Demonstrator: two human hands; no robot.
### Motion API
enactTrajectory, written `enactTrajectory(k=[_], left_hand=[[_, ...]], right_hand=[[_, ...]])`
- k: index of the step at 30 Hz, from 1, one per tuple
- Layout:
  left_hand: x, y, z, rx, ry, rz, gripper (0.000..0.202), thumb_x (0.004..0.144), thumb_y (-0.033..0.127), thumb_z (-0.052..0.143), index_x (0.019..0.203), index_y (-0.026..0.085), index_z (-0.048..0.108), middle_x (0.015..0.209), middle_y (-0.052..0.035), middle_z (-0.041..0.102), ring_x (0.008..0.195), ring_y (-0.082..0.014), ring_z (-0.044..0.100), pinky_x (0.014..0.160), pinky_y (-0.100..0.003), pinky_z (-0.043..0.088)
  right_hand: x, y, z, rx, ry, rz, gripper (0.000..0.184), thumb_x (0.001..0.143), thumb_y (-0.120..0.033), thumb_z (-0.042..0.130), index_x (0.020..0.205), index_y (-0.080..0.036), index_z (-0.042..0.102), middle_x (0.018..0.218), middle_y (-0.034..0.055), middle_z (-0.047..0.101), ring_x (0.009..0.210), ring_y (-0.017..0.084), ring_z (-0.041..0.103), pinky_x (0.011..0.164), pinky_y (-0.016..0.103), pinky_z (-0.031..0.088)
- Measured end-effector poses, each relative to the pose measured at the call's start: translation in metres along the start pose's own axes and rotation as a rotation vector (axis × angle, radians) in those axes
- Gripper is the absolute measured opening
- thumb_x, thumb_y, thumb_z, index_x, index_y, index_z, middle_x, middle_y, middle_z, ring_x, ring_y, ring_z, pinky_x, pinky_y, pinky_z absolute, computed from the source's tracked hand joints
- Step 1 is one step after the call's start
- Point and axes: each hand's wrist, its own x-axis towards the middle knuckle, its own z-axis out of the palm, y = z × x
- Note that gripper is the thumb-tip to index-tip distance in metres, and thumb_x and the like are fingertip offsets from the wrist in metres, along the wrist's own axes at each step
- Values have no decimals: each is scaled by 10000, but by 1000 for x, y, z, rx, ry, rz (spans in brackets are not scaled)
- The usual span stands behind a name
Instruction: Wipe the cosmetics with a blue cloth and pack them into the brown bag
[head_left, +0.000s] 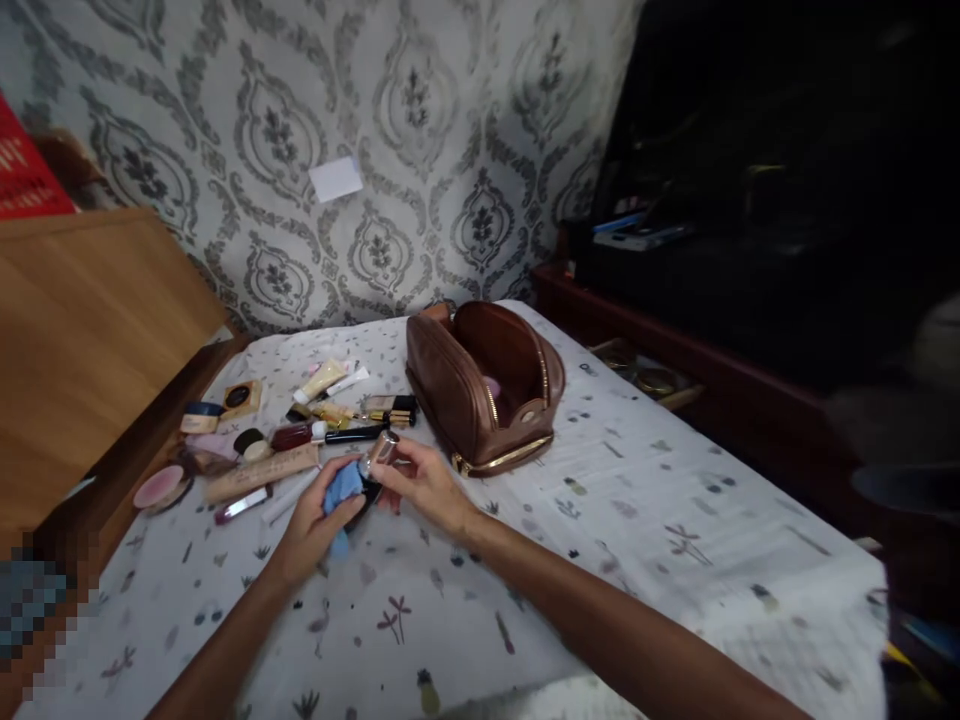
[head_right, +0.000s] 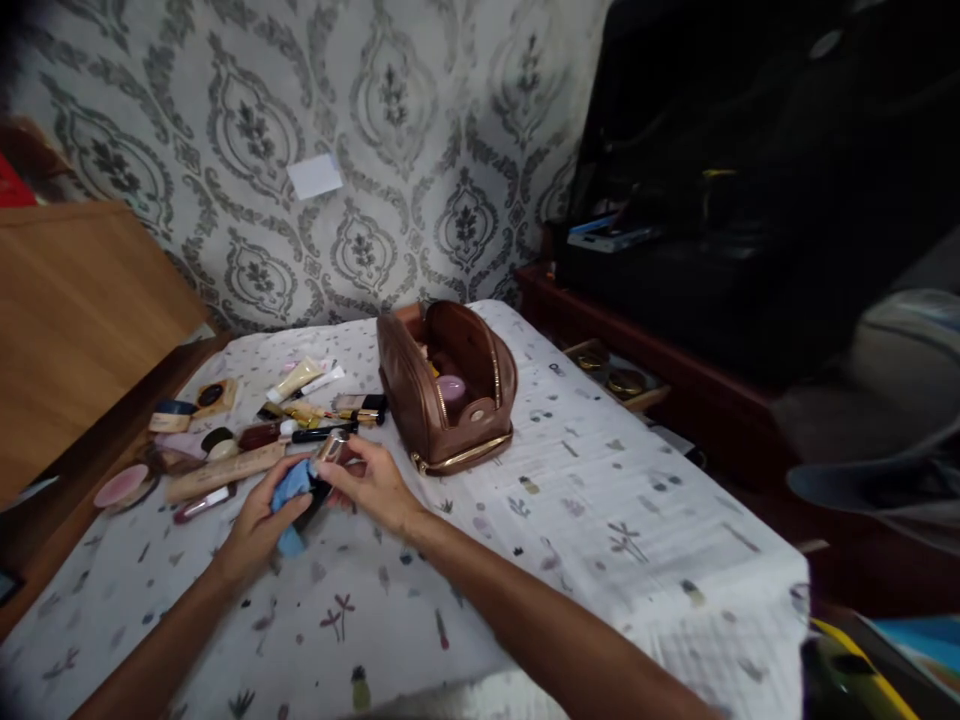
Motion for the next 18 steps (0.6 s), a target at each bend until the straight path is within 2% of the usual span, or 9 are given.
enactTrajectory(k=[2,5,7,10,14,16,18], left_hand=[[0,1,0,-128,-11,-56,464,840,490,715,1201,213,623,1159,-83,706,1059,-259,664,929,-332,529],[2,5,3,-294,-40,-137,535,772,539,771,1162,197,638,1012,-83,729,852,-240,702,733,-297,567],[5,12,5,-370,-47,-170,587,729,569,796,1145,185,640,898,-72,732,708,-221,696,613,-281,556],[11,30,11,-413,-19,-178,605,689,606,810,1076,167,660,752,-49,716,604,-209,680,525,-264,532],[30,63,32,-415,111,-185,565,645,638,820,930,170,679,706,-32,710,610,-207,686,479,-241,511],[44,81,45,-435,215,-159,564,616,645,831,891,176,685,748,-31,722,690,-216,707,535,-247,545],[61,99,59,-485,249,-121,567,624,653,818,900,175,687,792,-35,730,749,-223,718,614,-270,577]], right_hand=[[1,-6,-2,7,1,-21,538,691,-665,776,856,-181,607,683,-45,593,491,80,565,451,200,461],[1,-18,-5,41,22,-61,539,672,-607,824,929,-182,615,701,-55,598,455,66,551,413,181,430],[-2,-27,-7,65,23,-83,537,664,-567,847,952,-186,602,704,-59,601,439,68,559,396,176,412],[-11,-46,-12,66,7,-126,490,686,-542,844,881,-186,569,718,-51,611,448,67,570,405,174,417],[-31,-83,-22,-24,12,-189,433,723,-505,835,866,-198,565,735,-35,621,508,93,612,443,190,454],[-41,-104,-28,-97,34,-241,393,754,-497,813,875,-207,578,736,-25,628,533,109,624,474,215,491],[-50,-126,-36,-165,75,-327,359,776,-488,798,884,-212,593,748,-15,642,548,116,627,508,239,529]])
